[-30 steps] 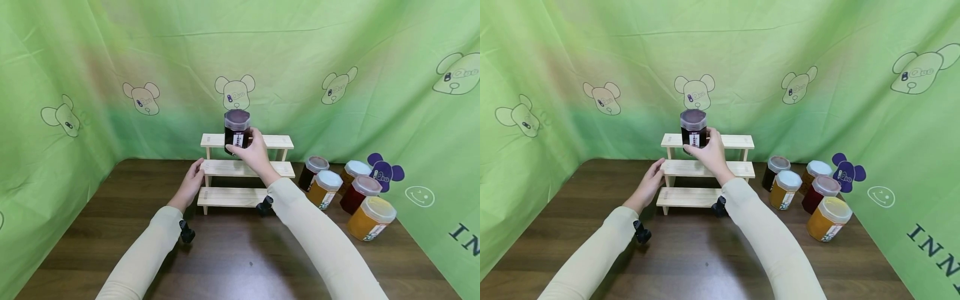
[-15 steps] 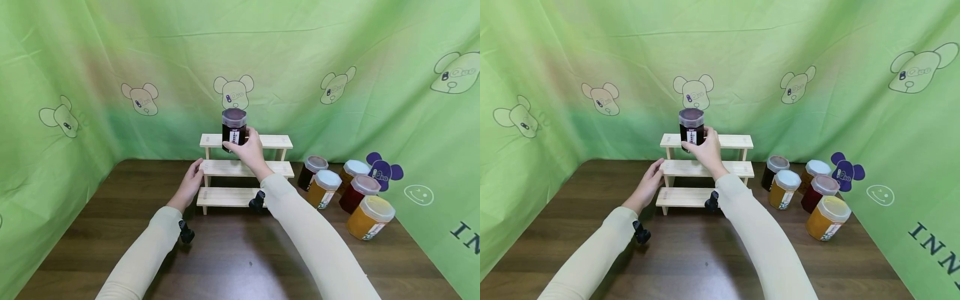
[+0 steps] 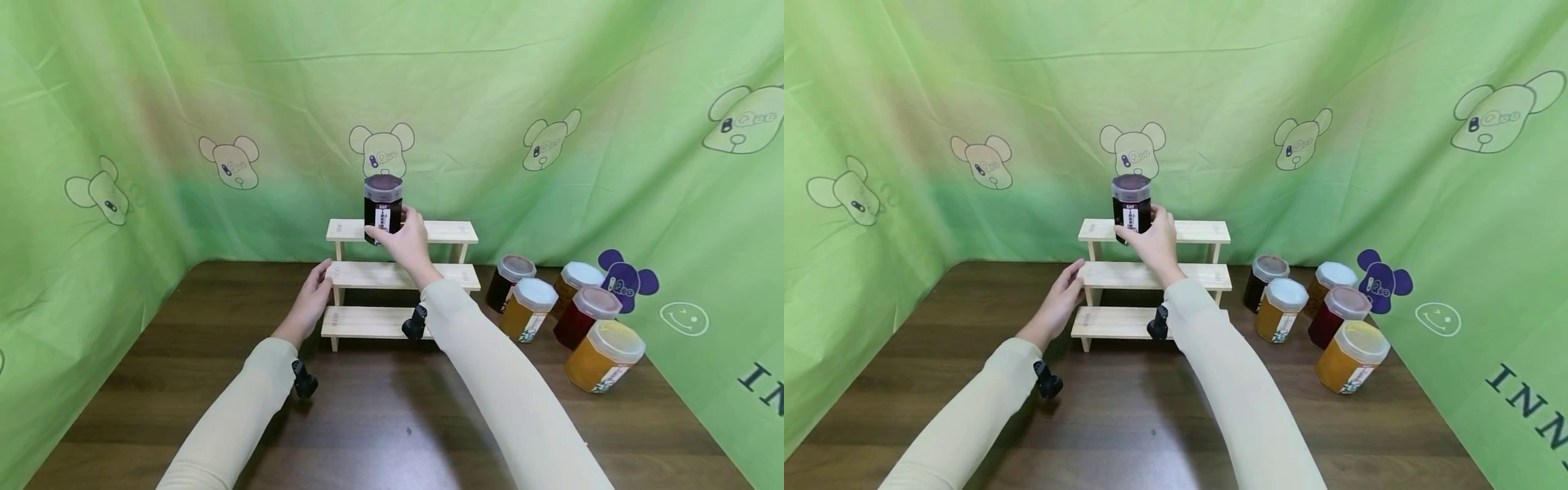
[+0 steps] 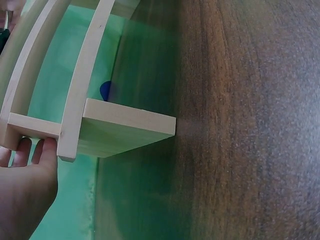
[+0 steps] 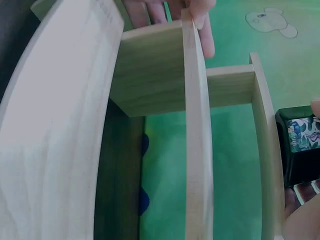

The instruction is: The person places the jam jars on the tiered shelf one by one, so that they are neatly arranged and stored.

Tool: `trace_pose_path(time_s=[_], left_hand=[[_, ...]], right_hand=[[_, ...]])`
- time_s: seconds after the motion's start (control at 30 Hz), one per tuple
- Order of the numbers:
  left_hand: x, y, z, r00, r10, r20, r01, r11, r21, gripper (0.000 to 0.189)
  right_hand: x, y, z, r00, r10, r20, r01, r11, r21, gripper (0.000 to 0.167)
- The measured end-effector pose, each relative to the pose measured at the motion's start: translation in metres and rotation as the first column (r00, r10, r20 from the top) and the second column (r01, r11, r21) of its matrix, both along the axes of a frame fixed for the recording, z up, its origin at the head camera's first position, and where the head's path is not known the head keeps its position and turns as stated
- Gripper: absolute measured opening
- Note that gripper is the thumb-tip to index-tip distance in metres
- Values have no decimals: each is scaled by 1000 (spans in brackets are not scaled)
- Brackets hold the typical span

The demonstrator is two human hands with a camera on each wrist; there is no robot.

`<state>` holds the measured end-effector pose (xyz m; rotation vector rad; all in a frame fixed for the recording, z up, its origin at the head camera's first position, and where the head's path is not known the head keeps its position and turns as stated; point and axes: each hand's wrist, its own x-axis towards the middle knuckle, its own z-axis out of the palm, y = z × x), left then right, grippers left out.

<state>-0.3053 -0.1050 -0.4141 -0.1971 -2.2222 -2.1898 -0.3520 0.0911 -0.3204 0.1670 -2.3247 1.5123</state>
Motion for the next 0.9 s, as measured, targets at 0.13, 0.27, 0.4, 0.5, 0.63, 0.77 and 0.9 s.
trace_pose_path(time_s=[0.13, 0.27, 0.4, 0.5, 0.63, 0.77, 0.9], left_hand=[[0, 1, 1, 1000, 1, 0, -1, 1000, -3, 53], [1, 0, 3, 1000, 3, -7, -3, 1000, -1, 53], [2, 0, 4, 1000, 1, -4, -1, 1000, 4, 53], [2, 0, 3, 1000, -2, -6, 2, 1000, 5, 53], [1, 0, 2, 1000, 1, -8, -1, 1000, 4, 53], [1, -1, 1, 1000, 3, 0, -3, 1000, 4, 52], [2, 1, 1, 1000, 0, 4, 0, 1000, 7, 52]], right_hand=[[-2, 3, 5, 1000, 2, 19, -3, 999, 45, 88], [-6, 7, 8, 1000, 11, 17, -13, 996, 92, 87], [-8, 7, 7, 1000, 6, 12, -7, 994, 108, 87], [-9, 5, 6, 1000, -12, 7, 11, 994, 113, 88], [-12, 2, 5, 999, -40, 3, 39, 991, 127, 89], [-13, 0, 6, 998, -55, 11, 53, 990, 128, 90], [-14, -1, 6, 998, -65, 17, 62, 991, 118, 90]])
